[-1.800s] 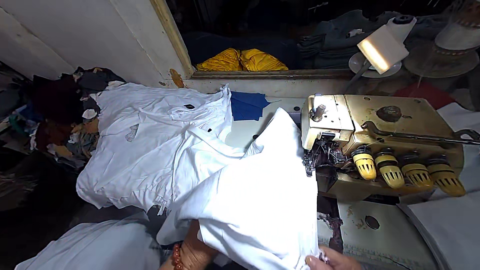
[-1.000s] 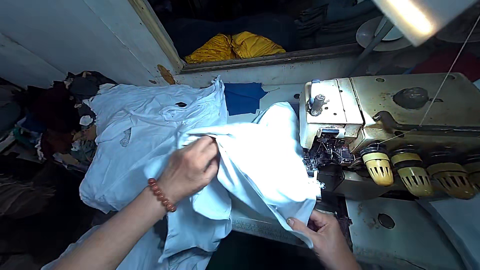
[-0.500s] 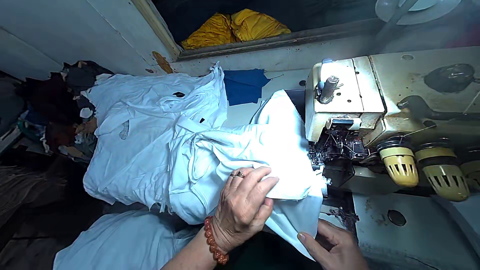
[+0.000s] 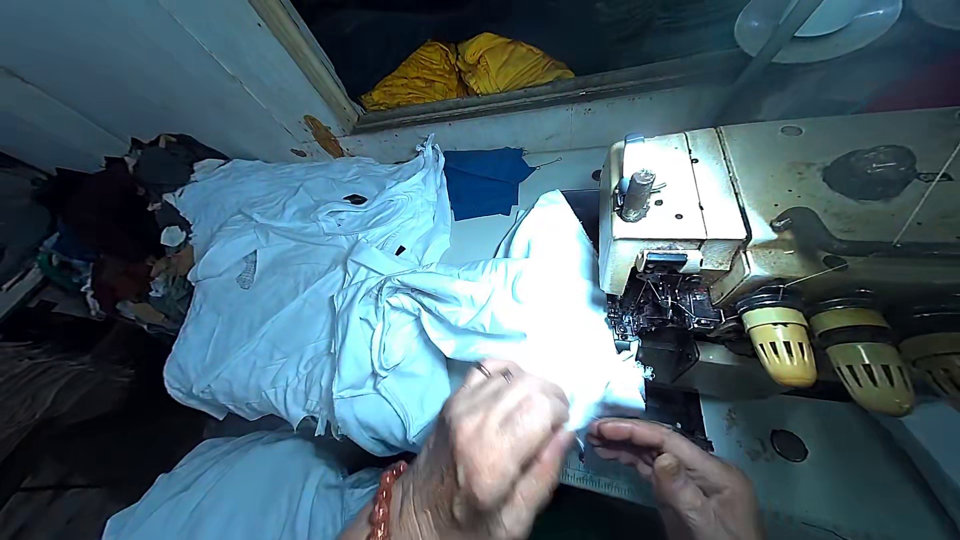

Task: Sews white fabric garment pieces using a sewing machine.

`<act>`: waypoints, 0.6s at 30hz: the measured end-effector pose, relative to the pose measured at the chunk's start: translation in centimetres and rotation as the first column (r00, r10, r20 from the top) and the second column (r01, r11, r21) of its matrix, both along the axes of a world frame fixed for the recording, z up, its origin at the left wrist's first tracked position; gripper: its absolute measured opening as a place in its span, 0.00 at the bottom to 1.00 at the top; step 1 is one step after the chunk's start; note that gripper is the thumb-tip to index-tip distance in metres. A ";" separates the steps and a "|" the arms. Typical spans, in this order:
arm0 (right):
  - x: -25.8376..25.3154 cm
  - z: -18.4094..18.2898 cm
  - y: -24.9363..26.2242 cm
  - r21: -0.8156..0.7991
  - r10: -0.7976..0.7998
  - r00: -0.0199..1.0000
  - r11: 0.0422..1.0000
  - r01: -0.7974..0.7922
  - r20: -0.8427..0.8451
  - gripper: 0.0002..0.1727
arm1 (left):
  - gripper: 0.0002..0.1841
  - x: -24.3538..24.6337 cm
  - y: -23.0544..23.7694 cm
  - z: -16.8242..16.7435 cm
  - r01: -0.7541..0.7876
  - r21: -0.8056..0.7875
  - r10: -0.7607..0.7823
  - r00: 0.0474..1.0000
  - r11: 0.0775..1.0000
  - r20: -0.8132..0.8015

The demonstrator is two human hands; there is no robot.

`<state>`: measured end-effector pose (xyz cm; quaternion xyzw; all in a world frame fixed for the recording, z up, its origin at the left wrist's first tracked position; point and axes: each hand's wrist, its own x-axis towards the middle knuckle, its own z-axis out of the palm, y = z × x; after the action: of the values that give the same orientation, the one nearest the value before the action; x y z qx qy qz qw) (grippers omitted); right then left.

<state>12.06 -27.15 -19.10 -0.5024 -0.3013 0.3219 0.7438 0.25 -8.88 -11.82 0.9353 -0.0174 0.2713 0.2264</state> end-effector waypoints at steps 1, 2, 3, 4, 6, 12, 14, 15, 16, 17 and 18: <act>-0.2 0.1 0.2 0.005 0.017 0.991 1.000 -0.017 -0.132 0.26 | 0.15 -0.1 -0.9 0.4 0.083 -0.102 -0.088 0.995 0.991 -0.053; -0.4 0.3 0.3 0.030 0.034 0.963 0.999 -0.027 -0.267 0.28 | 0.14 -0.2 -1.7 0.8 0.165 -0.233 -0.199 0.971 0.959 -0.132; -0.5 0.3 0.3 0.059 0.059 0.931 0.997 -0.040 -0.360 0.29 | 0.12 -0.2 -2.2 1.0 0.213 -0.357 -0.295 0.935 0.909 -0.194; -0.5 0.4 0.3 0.074 0.082 0.910 0.996 -0.056 -0.407 0.26 | 0.11 -0.1 -2.6 0.9 0.226 -0.424 -0.342 0.914 0.877 -0.220; -0.8 0.7 0.0 0.031 0.077 0.929 0.997 -0.070 -0.362 0.13 | 0.09 0.0 -2.7 0.0 0.198 -0.433 -0.309 0.930 0.879 -0.201; -2.8 -0.1 -0.7 -0.063 0.045 0.933 0.998 -0.024 0.357 0.08 | 0.22 1.5 -4.0 -1.5 -0.242 -0.166 0.187 0.938 0.956 -0.292; -2.9 0.0 -1.0 -0.120 0.134 0.852 0.989 -0.084 0.507 0.11 | 0.15 1.5 -3.9 -2.2 -0.267 -0.169 0.209 0.931 0.949 -0.299; -2.5 0.1 -1.1 -0.111 0.144 0.840 0.989 -0.100 0.523 0.11 | 0.14 1.2 -3.7 -2.4 -0.250 -0.237 0.173 0.937 0.939 -0.303; -2.0 0.3 -1.2 -0.086 0.097 0.853 0.994 -0.061 0.512 0.09 | 0.14 0.6 -3.4 -2.5 -0.216 -0.325 0.113 0.945 0.921 -0.308; -1.4 0.5 -1.4 -0.079 0.019 0.868 0.997 0.023 0.496 0.07 | 0.15 0.0 -3.0 -2.5 -0.172 -0.420 0.038 0.950 0.891 -0.310; -0.5 0.5 -1.3 -0.091 -0.066 0.870 0.988 0.126 0.489 0.06 | 0.15 -0.6 -2.6 -2.6 -0.120 -0.509 -0.045 0.953 0.853 -0.300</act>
<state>11.54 -28.46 -18.60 -0.6249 -0.4324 0.1663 0.6283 -0.36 -11.52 -14.40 0.8693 0.1098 0.1246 0.4656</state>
